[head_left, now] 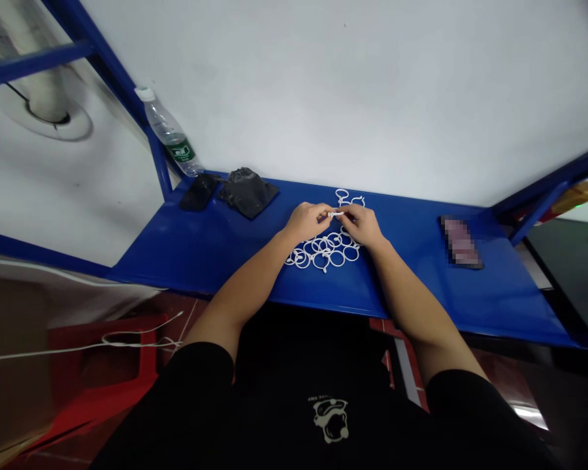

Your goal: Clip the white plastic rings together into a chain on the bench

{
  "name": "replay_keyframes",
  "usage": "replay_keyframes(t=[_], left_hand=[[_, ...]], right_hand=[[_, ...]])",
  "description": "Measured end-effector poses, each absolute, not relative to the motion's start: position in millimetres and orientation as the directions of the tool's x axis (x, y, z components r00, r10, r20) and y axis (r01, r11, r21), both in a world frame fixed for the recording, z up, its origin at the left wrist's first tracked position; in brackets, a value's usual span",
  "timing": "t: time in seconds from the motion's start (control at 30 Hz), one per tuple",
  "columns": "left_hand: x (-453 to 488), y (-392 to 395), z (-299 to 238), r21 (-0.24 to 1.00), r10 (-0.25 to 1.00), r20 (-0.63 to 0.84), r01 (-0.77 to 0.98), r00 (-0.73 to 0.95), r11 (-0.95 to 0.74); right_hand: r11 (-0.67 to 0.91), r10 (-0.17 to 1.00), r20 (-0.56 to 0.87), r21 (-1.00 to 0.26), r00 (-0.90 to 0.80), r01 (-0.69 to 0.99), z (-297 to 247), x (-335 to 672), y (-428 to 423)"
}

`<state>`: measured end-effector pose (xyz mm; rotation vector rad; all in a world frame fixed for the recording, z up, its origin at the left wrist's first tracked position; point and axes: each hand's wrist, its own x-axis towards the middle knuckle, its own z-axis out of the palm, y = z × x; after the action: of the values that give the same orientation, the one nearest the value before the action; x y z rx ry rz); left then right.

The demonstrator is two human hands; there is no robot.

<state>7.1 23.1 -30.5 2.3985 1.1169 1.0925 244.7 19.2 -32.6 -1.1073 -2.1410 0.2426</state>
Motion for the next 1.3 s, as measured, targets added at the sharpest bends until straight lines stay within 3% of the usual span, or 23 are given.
replay_keyframes(t=[0.2,0.37,0.53,0.7,0.77,0.93,1.07,1.17,1.3], left_hand=[[5,27,-30,0.564,0.781,0.517,0.546,0.35,-0.619],[4,28,-30,0.564,0.813,0.422,0.585,0.402,-0.583],[5,26,-31,0.551,0.812,0.366,0.598,0.454,-0.583],[5,25,-28,0.558,0.821,0.321,0.606,0.472,-0.566],[6,24,-27,0.554,0.82,0.301,0.611,0.487,-0.566],[7,22,-26,0.561,0.81,0.281,0.597,0.515,-0.574],[10,18,-28,0.544,0.738,0.397,0.508,0.546,-0.668],[12,17,-29,0.48,0.665,0.481,0.464,0.571,-0.745],[10,21,-27,0.438,0.669,0.466,0.506,0.579,-0.743]], right_hand=[[0.441,0.823,0.553,-0.478,-0.13,0.76,-40,252,31],[0.238,0.915,0.404,-0.491,-0.023,0.838,-30,257,28],[0.294,0.944,0.277,-0.452,-0.18,0.842,-8,269,22],[0.266,0.953,-0.01,-0.457,-0.304,0.849,-1,279,21],[0.253,0.951,-0.059,-0.424,-0.305,0.87,-3,277,21],[0.263,0.963,0.063,-0.444,-0.263,0.857,-5,265,19],[0.257,0.966,0.165,-0.533,-0.199,0.806,-7,251,15],[0.306,0.952,0.205,-0.591,-0.228,0.747,-14,241,14],[0.363,0.93,0.23,-0.681,-0.285,0.636,-22,236,15]])
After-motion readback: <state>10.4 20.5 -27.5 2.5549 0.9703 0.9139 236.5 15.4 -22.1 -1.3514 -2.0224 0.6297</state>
